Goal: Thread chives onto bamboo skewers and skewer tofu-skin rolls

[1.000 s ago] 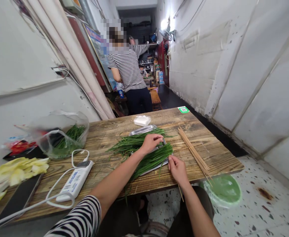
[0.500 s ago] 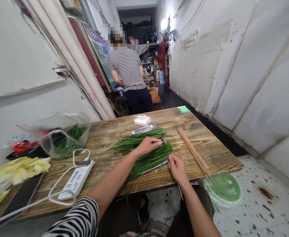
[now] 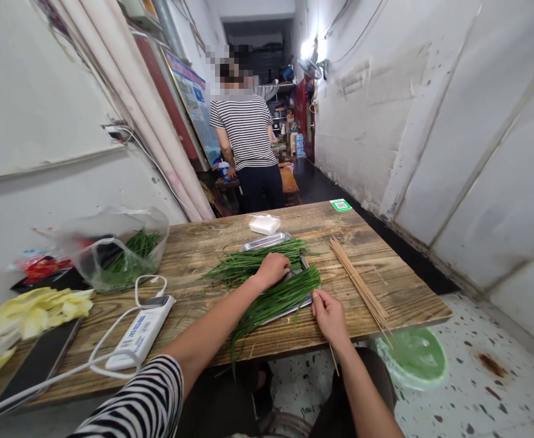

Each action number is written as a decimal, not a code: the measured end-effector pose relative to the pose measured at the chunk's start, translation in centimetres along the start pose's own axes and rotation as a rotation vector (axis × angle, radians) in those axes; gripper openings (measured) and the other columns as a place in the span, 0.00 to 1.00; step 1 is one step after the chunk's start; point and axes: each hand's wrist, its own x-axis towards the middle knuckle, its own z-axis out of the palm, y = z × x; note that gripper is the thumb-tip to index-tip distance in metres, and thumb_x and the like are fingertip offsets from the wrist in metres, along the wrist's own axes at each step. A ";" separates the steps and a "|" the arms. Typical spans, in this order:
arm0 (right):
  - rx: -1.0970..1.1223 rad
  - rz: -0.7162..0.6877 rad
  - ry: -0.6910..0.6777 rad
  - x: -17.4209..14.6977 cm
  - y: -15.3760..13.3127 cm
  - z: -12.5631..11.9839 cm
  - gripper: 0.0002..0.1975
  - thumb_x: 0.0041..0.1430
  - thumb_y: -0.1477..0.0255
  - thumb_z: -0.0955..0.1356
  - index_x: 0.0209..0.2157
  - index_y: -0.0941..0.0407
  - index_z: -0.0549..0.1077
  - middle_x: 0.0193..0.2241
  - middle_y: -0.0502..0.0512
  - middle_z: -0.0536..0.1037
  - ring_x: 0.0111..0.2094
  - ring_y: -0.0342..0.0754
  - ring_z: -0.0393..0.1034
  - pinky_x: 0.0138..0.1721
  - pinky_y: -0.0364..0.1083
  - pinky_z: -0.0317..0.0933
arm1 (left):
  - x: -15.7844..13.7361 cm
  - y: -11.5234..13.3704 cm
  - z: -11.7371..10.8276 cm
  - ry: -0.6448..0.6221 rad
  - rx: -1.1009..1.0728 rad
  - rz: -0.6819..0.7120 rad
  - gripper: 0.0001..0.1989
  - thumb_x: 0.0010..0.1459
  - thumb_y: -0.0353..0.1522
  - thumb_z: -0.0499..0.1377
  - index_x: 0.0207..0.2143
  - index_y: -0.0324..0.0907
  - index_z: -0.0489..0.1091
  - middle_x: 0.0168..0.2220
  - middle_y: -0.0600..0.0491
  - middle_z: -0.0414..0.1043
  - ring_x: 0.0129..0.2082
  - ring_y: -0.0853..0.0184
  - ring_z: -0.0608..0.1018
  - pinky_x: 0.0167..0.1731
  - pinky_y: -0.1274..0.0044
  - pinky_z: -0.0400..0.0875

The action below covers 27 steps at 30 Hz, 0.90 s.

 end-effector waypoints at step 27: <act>0.010 -0.002 -0.021 0.1 -0.8 0.0 0.22 0.59 0.52 0.61 0.21 0.55 0.64 0.13 0.44 0.59 0.17 0.42 0.53 0.22 0.42 0.51 | 0.7 0.8 0.3 0.131 -0.812 -0.132 0.10 0.52 0.29 0.57 0.34 0.36 0.77 0.31 0.49 0.79 0.31 0.66 0.79 0.37 0.76 0.71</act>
